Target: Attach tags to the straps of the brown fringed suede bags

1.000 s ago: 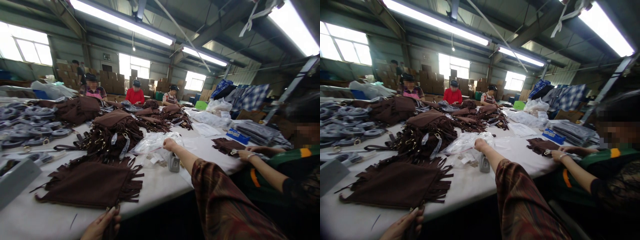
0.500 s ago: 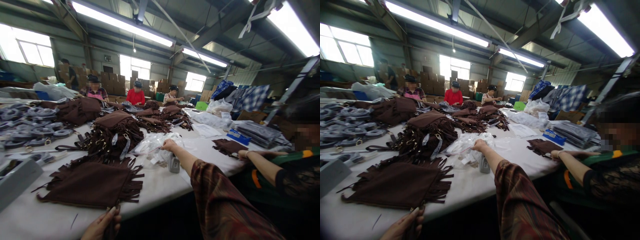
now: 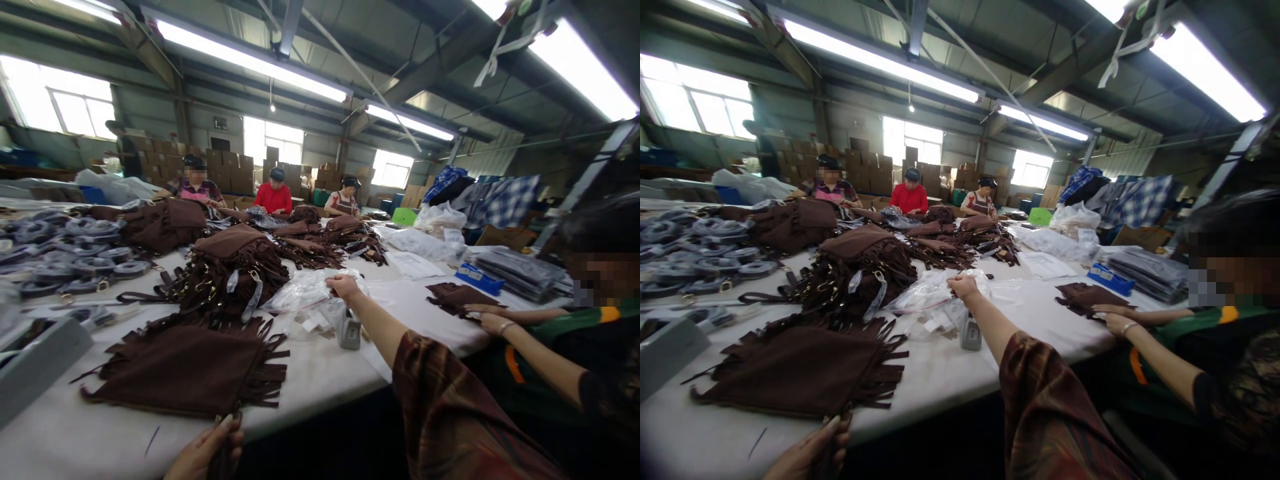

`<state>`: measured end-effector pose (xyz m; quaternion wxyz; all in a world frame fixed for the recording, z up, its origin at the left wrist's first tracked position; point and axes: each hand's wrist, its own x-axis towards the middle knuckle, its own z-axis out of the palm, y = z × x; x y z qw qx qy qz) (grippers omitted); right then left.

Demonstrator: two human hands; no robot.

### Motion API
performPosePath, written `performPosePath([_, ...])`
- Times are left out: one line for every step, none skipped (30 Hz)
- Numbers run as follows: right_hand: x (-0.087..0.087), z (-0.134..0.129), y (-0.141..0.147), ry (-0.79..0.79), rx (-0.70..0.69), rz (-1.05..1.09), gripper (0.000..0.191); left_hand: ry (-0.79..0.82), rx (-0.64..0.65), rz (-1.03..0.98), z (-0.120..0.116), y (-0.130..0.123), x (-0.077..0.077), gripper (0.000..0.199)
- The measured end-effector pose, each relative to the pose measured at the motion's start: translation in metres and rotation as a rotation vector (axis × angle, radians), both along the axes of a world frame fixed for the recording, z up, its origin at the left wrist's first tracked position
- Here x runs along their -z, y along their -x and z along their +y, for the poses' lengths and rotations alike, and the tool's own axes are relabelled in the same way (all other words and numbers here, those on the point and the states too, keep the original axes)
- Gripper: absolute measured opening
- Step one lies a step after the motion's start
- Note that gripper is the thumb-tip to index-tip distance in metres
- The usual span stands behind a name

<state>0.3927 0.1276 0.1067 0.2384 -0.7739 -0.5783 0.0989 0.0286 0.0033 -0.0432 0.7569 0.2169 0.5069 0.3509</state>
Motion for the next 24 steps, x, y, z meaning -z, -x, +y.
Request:
performPosePath([0.005,-0.010,0.011,-0.024,-0.036,0.066,0.035,0.009,-0.003,-0.008,-0.002,0.000,-0.003,0.030])
performPosePath([0.012,-0.022,0.024,-0.039,-0.085,0.164,0.033,0.026,-0.004,-0.013,-0.003,0.000,-0.006,0.031])
performPosePath([0.022,-0.036,0.039,-0.037,-0.142,0.276,0.032,0.045,0.000,-0.020,-0.006,0.000,-0.010,0.031])
performPosePath([0.035,-0.053,0.056,-0.036,-0.222,0.482,0.030,0.066,0.010,-0.029,-0.008,0.000,-0.014,0.031])
performPosePath([0.048,-0.071,0.075,0.012,-0.298,0.696,0.030,0.081,0.022,-0.041,-0.010,0.000,-0.018,0.031])
performPosePath([0.062,-0.090,0.094,0.074,-0.341,0.854,0.029,0.085,0.039,-0.059,-0.012,-0.001,-0.021,0.031])
performPosePath([0.076,-0.108,0.112,0.127,-0.355,0.967,0.029,0.085,0.056,-0.079,-0.014,-0.002,-0.024,0.031])
performPosePath([0.089,-0.124,0.130,0.180,-0.341,1.044,0.030,0.073,0.068,-0.099,-0.015,-0.003,-0.025,0.032])
performPosePath([0.100,-0.138,0.146,0.216,-0.305,1.104,0.031,0.061,0.080,-0.107,-0.017,-0.004,-0.025,0.035])
performPosePath([0.110,-0.150,0.160,0.246,-0.262,1.152,0.032,0.047,0.089,-0.103,-0.018,-0.005,-0.025,0.037])
performPosePath([0.118,-0.158,0.172,0.267,-0.221,1.189,0.033,0.032,0.101,-0.091,-0.019,-0.005,-0.024,0.039])
performPosePath([0.124,-0.163,0.181,0.281,-0.194,1.212,0.034,0.017,0.118,-0.076,-0.021,-0.006,-0.023,0.040])
performPosePath([0.129,-0.165,0.188,0.296,-0.187,1.221,0.034,0.002,0.135,-0.060,-0.022,-0.006,-0.022,0.041])
performPosePath([0.133,-0.166,0.193,0.313,-0.200,1.215,0.033,-0.012,0.151,-0.047,-0.023,-0.007,-0.021,0.040])
performPosePath([0.136,-0.166,0.197,0.328,-0.231,1.194,0.031,-0.021,0.165,-0.038,-0.024,-0.007,-0.019,0.040])
performPosePath([0.139,-0.166,0.198,0.339,-0.273,1.168,0.029,-0.025,0.171,-0.034,-0.025,-0.006,-0.018,0.041])
performPosePath([0.141,-0.165,0.199,0.348,-0.317,1.141,0.027,-0.026,0.168,-0.032,-0.026,-0.006,-0.017,0.041])
performPosePath([0.143,-0.164,0.199,0.355,-0.359,1.116,0.026,-0.024,0.156,-0.029,-0.027,-0.005,-0.015,0.042])
performPosePath([0.144,-0.164,0.198,0.352,-0.399,1.084,0.024,-0.022,0.144,-0.027,-0.027,-0.005,-0.014,0.041])
performPosePath([0.144,-0.163,0.197,0.333,-0.436,1.037,0.023,-0.020,0.134,-0.024,-0.028,-0.004,-0.013,0.040])
performPosePath([0.144,-0.163,0.195,0.301,-0.467,0.978,0.022,-0.021,0.127,-0.014,-0.028,-0.004,-0.012,0.039])
performPosePath([0.142,-0.162,0.193,0.260,-0.494,0.918,0.022,-0.023,0.124,-0.003,-0.028,-0.004,-0.011,0.039])
performPosePath([0.141,-0.161,0.191,0.217,-0.520,0.861,0.022,-0.025,0.125,0.007,-0.028,-0.004,-0.011,0.038])
performPosePath([0.139,-0.159,0.189,0.181,-0.540,0.816,0.022,-0.029,0.128,0.016,-0.028,-0.005,-0.011,0.038])
